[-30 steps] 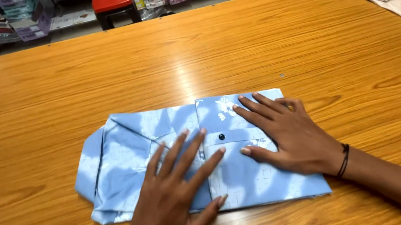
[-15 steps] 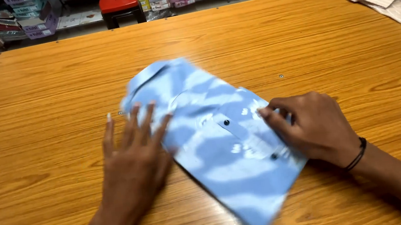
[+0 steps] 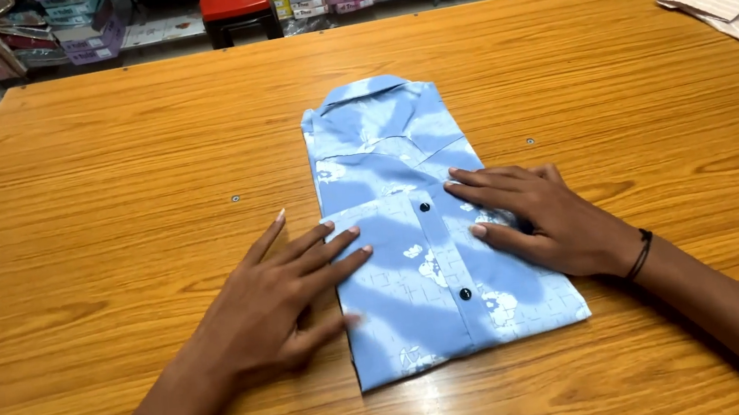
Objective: Fold a light blue patterned shirt and place it into a plastic bag.
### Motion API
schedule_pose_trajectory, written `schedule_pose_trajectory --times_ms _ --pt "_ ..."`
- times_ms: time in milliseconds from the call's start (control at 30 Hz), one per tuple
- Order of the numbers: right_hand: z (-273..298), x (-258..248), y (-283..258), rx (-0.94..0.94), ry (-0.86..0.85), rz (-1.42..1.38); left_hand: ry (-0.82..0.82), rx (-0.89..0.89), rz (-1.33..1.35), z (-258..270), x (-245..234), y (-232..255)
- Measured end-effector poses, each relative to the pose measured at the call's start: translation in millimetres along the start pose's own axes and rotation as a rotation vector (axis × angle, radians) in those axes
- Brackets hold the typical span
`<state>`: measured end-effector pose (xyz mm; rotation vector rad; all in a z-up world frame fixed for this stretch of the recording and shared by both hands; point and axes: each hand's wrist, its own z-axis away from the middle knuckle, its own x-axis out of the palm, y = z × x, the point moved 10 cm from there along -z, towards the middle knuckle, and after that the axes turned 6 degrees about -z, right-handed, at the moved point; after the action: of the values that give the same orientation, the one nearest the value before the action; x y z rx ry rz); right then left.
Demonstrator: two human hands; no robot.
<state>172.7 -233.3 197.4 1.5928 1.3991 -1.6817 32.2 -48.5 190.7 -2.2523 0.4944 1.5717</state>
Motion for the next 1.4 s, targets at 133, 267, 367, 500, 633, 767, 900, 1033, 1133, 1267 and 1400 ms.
schedule_pose_trajectory --times_ms 133,267,367,500,633,767,900,1033,1133,1267,1400 --pt "1 -16 -2 -0.064 0.043 -0.077 0.002 -0.226 0.256 8 7 -33" --pt "11 -31 -8 -0.244 0.134 0.084 0.161 -0.052 0.078 1 -28 -2" --pt "10 -28 -2 -0.182 0.136 -0.048 0.224 0.152 0.176 -3 -48 48" --pt "4 -15 -16 -0.175 0.035 -0.026 0.195 0.259 0.174 1 -41 78" --pt "3 -16 -15 -0.163 0.01 -0.063 0.329 0.238 0.048 5 -53 67" --pt "2 -18 -5 -0.135 -0.018 -0.106 0.468 0.199 -0.041 12 -66 54" --pt "4 -14 10 -0.172 -0.057 -0.292 0.614 0.027 0.028 20 -79 31" --pt "7 -12 -5 -0.223 -0.125 -0.65 0.737 -0.286 0.082 33 -95 -2" --pt "13 -13 -37 -0.329 -0.047 -0.486 0.82 -0.406 0.159 43 -100 -15" --pt "9 -8 -56 -0.182 -0.018 -0.235 0.837 -0.478 0.199 48 -106 -19" --pt "18 20 -8 -0.005 -0.05 -0.467 0.879 -0.449 0.211 37 -124 -18"
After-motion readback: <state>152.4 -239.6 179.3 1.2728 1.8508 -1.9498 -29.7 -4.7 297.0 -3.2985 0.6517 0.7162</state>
